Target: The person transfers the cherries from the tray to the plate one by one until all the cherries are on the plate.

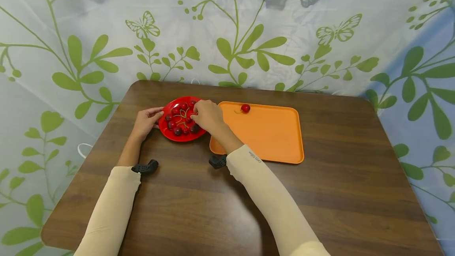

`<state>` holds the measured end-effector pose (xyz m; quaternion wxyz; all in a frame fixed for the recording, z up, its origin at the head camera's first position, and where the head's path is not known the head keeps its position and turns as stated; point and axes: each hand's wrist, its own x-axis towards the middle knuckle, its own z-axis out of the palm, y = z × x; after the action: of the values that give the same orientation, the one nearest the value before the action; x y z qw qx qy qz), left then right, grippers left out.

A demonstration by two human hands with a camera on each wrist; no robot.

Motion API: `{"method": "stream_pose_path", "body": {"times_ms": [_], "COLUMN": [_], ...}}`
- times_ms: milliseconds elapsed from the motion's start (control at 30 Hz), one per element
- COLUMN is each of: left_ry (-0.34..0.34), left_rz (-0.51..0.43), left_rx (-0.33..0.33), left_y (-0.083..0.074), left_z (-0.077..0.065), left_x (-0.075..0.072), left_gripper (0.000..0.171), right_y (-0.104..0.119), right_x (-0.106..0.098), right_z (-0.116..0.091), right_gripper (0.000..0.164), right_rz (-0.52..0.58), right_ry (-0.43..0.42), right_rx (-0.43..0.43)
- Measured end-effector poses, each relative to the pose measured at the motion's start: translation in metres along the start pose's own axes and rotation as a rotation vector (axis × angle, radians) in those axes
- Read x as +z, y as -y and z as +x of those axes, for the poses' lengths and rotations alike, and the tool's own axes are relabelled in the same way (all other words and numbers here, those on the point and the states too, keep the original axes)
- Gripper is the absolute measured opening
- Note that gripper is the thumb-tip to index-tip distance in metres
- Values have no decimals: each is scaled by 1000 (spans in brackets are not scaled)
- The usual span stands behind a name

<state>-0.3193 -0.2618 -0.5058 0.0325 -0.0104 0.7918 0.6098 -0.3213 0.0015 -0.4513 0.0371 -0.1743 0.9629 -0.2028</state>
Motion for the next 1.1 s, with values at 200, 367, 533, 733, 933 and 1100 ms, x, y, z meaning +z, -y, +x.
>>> {"method": "stream_pose_path", "body": {"times_ms": [200, 367, 533, 733, 933, 1100], "left_ry": [-4, 2, -4, 6, 10, 9], "left_rz": [15, 1, -5, -13, -12, -7], "left_rx": [9, -3, 2, 8, 4, 5], "left_y": [0, 2, 1, 2, 4, 2], "left_z": [-1, 0, 2, 3, 3, 3], "left_x": [0, 1, 1, 1, 1, 1], "left_gripper": [36, 36, 36, 36, 36, 36], "right_y": [-19, -38, -56, -72, -86, -101], "right_x": [-11, -18, -27, -36, -44, -48], "right_z": [-15, -27, -35, -41, -45, -46], "right_gripper": [22, 22, 22, 25, 25, 26], "right_rz": [75, 95, 81, 115, 129, 131], "right_ry": [-24, -56, -102, -117, -143, -172], "right_rx": [6, 5, -8, 23, 25, 30]}}
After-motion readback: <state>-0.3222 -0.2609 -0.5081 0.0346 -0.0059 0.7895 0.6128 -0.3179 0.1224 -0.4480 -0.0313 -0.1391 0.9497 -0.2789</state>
